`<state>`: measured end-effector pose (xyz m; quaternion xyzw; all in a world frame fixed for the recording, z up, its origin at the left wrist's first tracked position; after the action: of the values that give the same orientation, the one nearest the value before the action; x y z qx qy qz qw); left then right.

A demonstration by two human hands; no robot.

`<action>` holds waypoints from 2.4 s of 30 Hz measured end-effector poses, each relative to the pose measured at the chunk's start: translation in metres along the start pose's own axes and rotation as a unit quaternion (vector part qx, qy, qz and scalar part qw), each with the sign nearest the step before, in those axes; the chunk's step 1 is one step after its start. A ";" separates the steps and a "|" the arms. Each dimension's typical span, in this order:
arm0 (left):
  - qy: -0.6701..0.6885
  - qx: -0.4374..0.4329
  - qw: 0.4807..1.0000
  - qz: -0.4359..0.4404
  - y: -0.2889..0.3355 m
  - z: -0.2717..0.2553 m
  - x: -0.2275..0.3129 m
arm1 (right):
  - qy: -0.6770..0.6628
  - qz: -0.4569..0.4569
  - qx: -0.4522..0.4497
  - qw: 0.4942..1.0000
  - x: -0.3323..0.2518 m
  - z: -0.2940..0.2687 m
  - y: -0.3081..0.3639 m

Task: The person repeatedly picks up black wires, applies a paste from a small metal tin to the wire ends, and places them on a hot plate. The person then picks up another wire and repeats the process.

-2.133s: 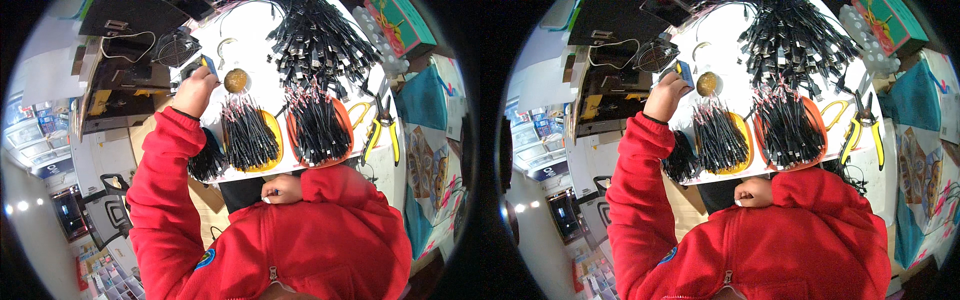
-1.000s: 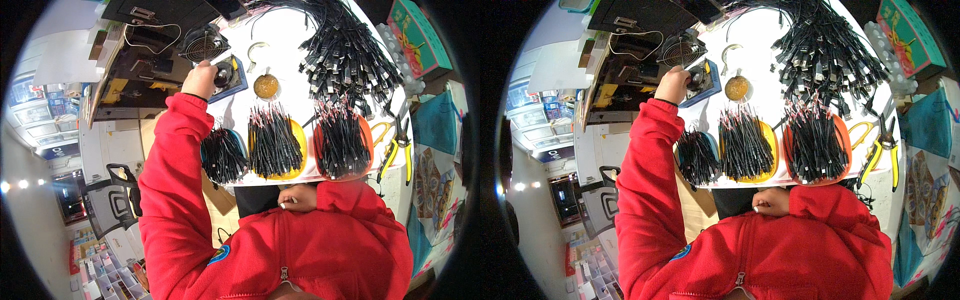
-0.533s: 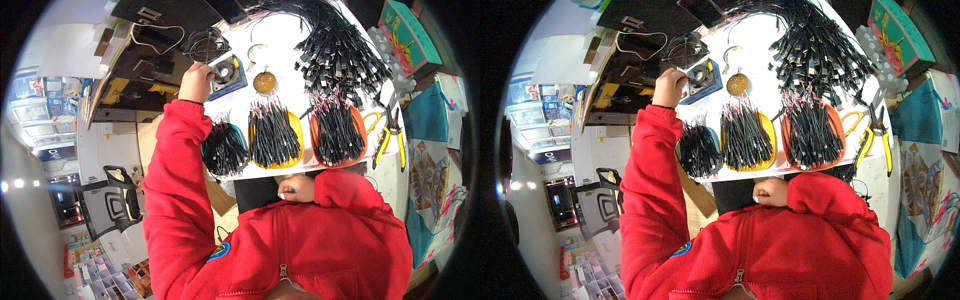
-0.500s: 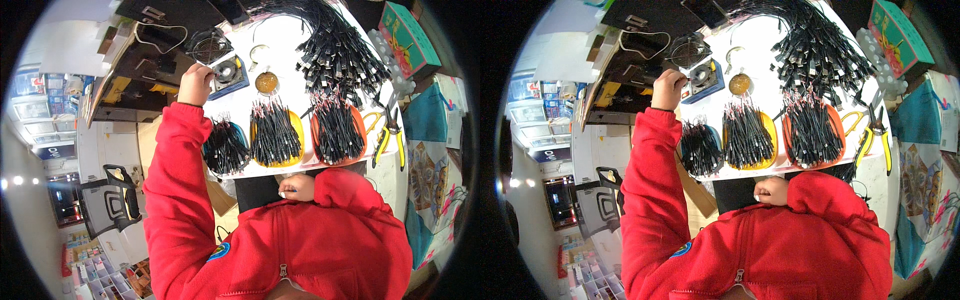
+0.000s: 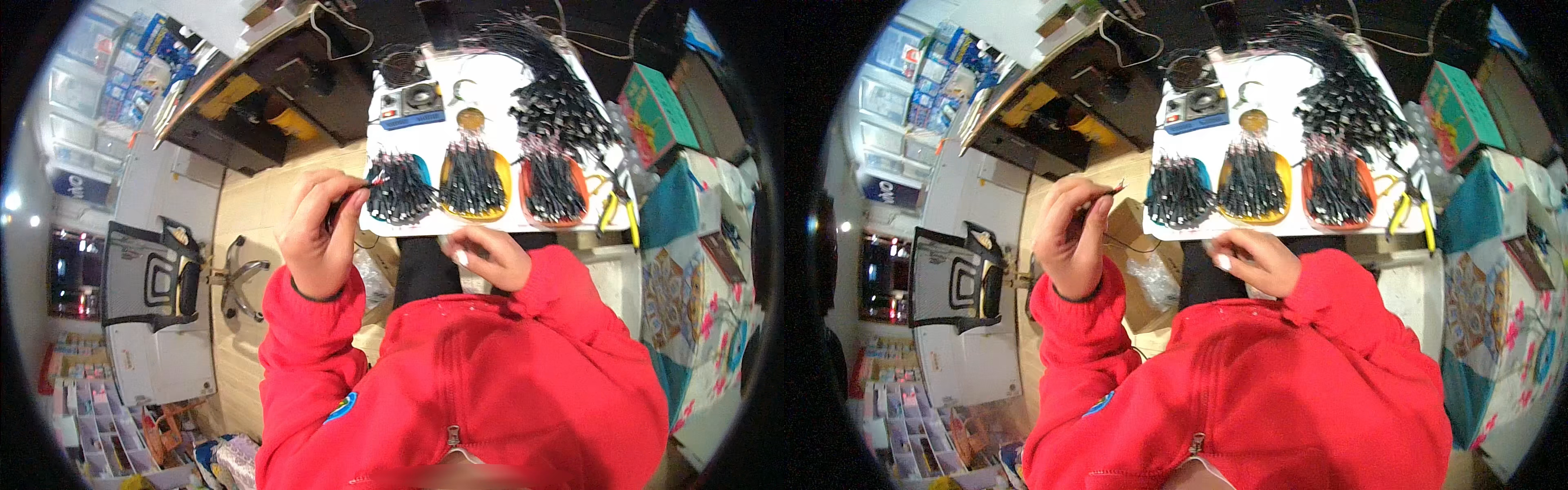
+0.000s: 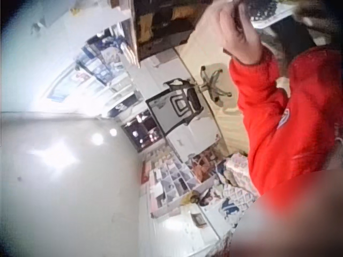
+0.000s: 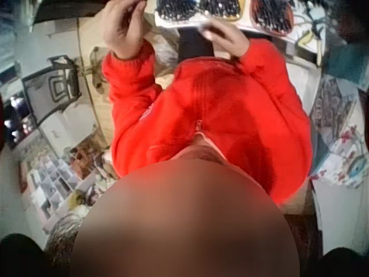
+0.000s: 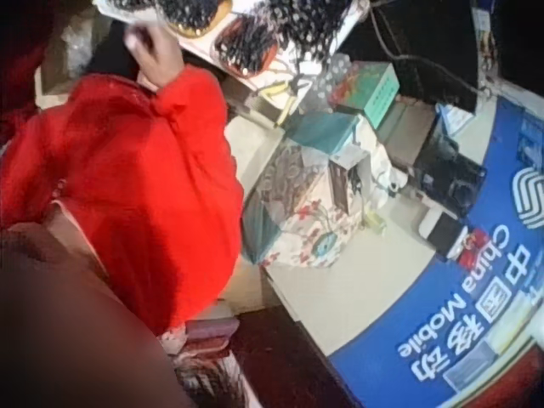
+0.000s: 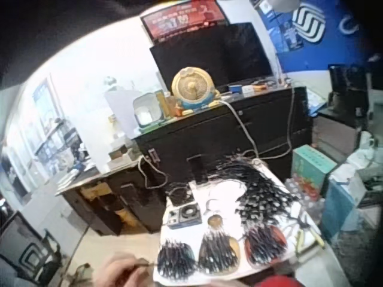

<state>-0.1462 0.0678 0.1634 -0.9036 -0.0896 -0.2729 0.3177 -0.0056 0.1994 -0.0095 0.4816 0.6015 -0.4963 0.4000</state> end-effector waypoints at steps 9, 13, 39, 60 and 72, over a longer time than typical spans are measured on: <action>0.469 -0.129 0.873 0.028 0.030 0.111 0.076 | -0.020 -0.028 0.153 0.988 -0.077 -0.003 0.069; 0.441 -0.116 0.890 0.012 0.029 0.119 0.048 | 0.049 -0.066 0.423 0.902 -0.132 -0.060 0.234; 0.274 -0.182 0.889 -0.318 0.083 0.131 -0.094 | 0.189 0.479 0.144 0.845 0.221 -0.067 0.288; -0.280 -0.221 0.894 -0.270 -0.007 0.148 -0.198 | 0.138 0.262 -0.026 0.955 0.025 -0.046 0.053; -0.004 0.003 0.977 -0.215 0.001 0.080 -0.157 | 0.118 0.244 -0.047 0.961 0.027 -0.037 0.041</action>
<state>-0.2424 0.1193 0.0243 -0.8632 -0.2841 -0.3313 0.2538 0.0284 0.2430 -0.0375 0.6499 0.5310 -0.2944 0.4572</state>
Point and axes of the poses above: each hand's wrist, its own y-axis away from the middle knuckle, its own z-axis out of the palm, x = y × z, the point moved 5 cm from there along -y, towards the middle knuckle, and after that the axes turned 13 degrees about -x, right-handed, at the moved point
